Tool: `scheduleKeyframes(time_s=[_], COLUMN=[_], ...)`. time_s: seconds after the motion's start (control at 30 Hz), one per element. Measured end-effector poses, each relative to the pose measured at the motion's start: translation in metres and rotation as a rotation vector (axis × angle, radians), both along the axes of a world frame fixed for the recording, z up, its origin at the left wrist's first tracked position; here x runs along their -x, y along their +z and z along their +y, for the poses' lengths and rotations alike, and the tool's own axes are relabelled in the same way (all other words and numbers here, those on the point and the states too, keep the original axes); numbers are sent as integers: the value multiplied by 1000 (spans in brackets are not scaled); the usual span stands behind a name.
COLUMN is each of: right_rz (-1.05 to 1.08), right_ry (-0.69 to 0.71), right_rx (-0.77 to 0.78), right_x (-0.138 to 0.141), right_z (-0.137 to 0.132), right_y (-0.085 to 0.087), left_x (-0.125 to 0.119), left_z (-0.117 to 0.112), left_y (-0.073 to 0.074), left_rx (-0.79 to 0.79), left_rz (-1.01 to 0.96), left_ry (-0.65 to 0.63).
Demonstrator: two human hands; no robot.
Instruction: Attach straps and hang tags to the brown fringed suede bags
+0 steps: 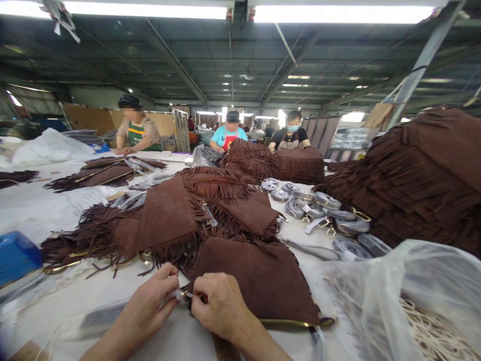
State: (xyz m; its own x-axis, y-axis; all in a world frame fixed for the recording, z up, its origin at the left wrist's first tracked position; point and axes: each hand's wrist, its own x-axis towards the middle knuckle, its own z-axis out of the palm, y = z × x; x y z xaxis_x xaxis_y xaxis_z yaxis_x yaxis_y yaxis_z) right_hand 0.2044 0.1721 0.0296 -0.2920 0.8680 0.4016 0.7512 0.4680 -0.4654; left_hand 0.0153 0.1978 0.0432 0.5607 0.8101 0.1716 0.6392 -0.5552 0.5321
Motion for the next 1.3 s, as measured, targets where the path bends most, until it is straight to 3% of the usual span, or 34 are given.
scheduleKeyframes(time_s=[0.4, 0.6, 0.93, 1.1, 1.3], right_rz=[-172, -349, -220, -195, -205], right_ry=[37, -5, 48, 90, 90], right_rx=[-38, -145, -338, -390, -412], right_x=[1, 9, 12, 9, 8], right_z=[-3, -9, -10, -9, -7], right_y=[-3, -12, -26, -28, -32], left_x=[1, 1, 7, 5, -4], left_z=[-2, -8, -14, -3, 0], left_y=[-8, 0, 16, 1, -6], left_rx=[-14, 96, 299, 451, 303], left_rz=[-48, 22, -25, -226, -211], left_ry=[-35, -31, -62, 44, -13])
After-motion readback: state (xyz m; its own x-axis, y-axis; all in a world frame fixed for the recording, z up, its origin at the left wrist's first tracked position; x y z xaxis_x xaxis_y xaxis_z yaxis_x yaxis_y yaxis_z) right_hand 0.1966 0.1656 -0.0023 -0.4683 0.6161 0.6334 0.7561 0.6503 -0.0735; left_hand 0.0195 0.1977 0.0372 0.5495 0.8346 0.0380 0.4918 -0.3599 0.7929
